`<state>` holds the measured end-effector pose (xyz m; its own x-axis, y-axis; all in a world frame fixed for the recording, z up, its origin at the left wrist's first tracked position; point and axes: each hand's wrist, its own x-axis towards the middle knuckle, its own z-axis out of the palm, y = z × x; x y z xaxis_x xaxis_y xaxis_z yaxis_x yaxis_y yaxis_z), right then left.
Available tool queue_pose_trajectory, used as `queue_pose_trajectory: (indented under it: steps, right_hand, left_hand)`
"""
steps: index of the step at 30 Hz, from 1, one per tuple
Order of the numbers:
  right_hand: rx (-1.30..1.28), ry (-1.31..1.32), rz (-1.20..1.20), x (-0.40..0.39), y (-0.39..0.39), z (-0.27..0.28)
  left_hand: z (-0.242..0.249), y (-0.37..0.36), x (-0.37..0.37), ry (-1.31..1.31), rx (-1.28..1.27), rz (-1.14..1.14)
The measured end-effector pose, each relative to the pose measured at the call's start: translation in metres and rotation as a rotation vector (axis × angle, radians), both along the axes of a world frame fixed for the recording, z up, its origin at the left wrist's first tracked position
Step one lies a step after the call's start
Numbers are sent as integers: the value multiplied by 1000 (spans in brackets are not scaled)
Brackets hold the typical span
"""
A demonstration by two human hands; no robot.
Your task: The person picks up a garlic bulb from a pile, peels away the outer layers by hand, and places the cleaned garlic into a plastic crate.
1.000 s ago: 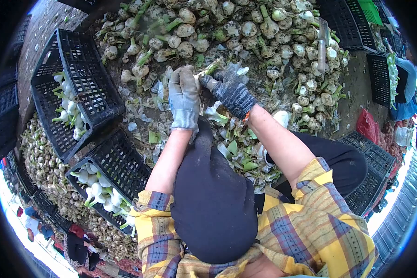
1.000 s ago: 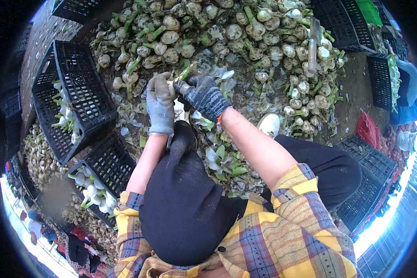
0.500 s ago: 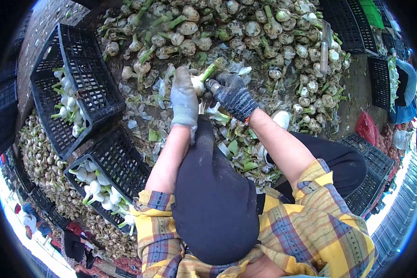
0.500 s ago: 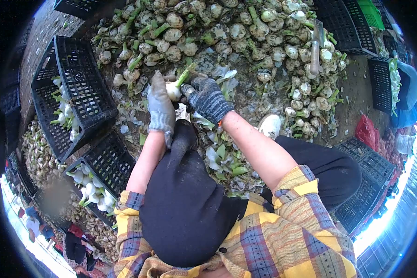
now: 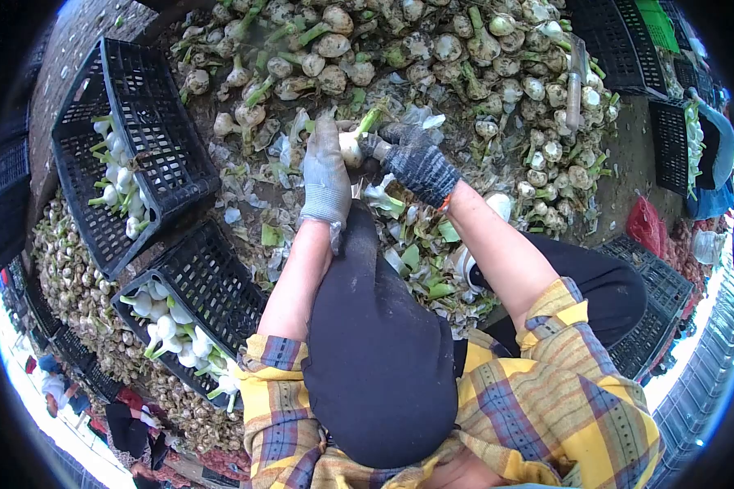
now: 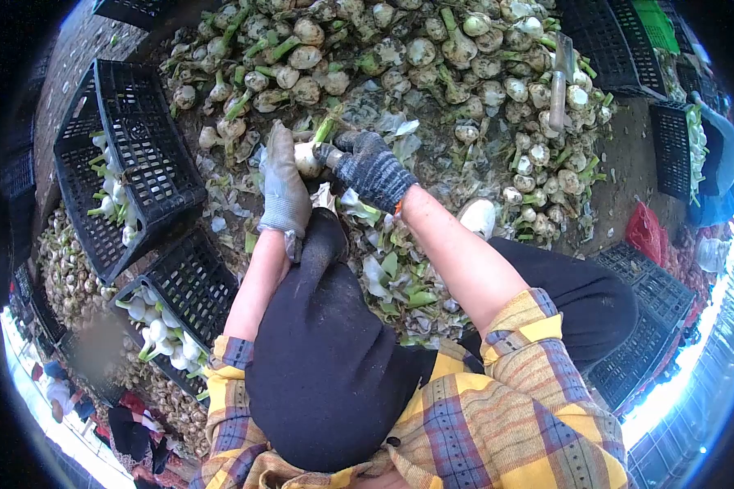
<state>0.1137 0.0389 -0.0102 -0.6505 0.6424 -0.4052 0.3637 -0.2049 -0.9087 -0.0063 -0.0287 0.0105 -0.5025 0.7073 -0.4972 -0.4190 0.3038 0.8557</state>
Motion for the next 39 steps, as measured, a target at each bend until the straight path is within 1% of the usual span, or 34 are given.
queue_pose_trajectory:
  steps: [2, 3, 4, 6, 8, 9, 10, 11, 12, 13, 15, 16, 17, 18, 19, 20, 21, 22, 23, 26, 29, 30, 31, 33, 36, 37, 39]
  right_hand:
    - [-72, -5, -29, 2, -1, 1]
    - [-109, -8, -45, 3, -1, 3]
    - [-57, -18, -42, 3, -1, 4]
    - [44, -38, -35, 3, -2, 6]
    - [155, -135, -56, -1, -4, 10]
    - [211, -184, -68, -2, -5, 12]
    - [320, -187, -78, -1, -5, 6]
    - [325, -233, -80, -1, -3, 7]
    - [326, -280, -81, -1, -2, 9]
    - [326, -326, -83, -1, -1, 11]
    - [310, -283, -163, -5, -3, 13]
    - [306, -244, -216, -7, -6, 14]
    - [304, -204, -269, -9, -8, 18]
    - [314, -244, -228, -10, -7, 23]
    - [298, -266, -236, -11, -7, 24]
    - [280, -289, -244, -12, -8, 24]
    - [261, -311, -253, -12, -8, 24]
    - [264, -286, -272, -11, -8, 13]
    - [306, -296, -259, -10, -9, 9]
    - [475, -351, -216, -9, -8, -3]
    - [553, -260, -131, -3, -10, -13]
    - [522, -283, -92, -2, -9, -12]
    - [491, -306, -52, -1, -9, -11]
    - [491, -442, 92, -3, -4, 3]
    - [923, -488, 102, -3, -9, -12]
    - [853, -443, 92, -1, -9, -16]
    - [720, -348, 76, -4, -4, -6]
  left_hand:
    - [3, 2, 3, -51, -4, 52]
    - [-2, 1, 2, -80, 0, 37]
    - [-13, -1, 1, -109, 6, 24]
    - [-6, 1, -1, -208, -17, 10]
    - [7, -1, -2, -351, -73, 4]
    - [-5, -3, -3, -270, -78, -26]
    - [-27, -7, -5, -189, -80, -58]
    - [-39, -7, -7, -108, -80, -87]
    - [-4, 2, 10, 125, -35, -7]
    - [-6, 0, 10, 128, 7, -22]
    - [-8, -2, 10, 134, 92, -52]
    - [-9, 1, 9, 27, 93, 17]
    - [-7, 0, 6, -56, 32, -1]
    - [-6, -1, 0, -137, -27, -18]
    - [-4, -1, -3, -219, -86, -37]
    - [2, 0, 0, -234, -104, -16]
    - [-4, 0, 0, -169, -87, -44]
    - [-14, 0, -1, -104, -71, -72]
    - [-18, -1, -1, -39, -56, -100]
    - [-20, -2, 12, -7, 40, -55]
    - [-21, -5, -2, -410, -46, -103]
    - [-16, -6, -4, -464, -61, -114]
    - [-18, -6, -3, -391, -83, -120]
    - [-24, -5, -2, -244, -128, -128]
    - [-23, -6, 9, -120, 39, -28]
    - [-21, -6, 7, -261, 46, -26]
    - [-16, -4, 0, -539, 67, -19]
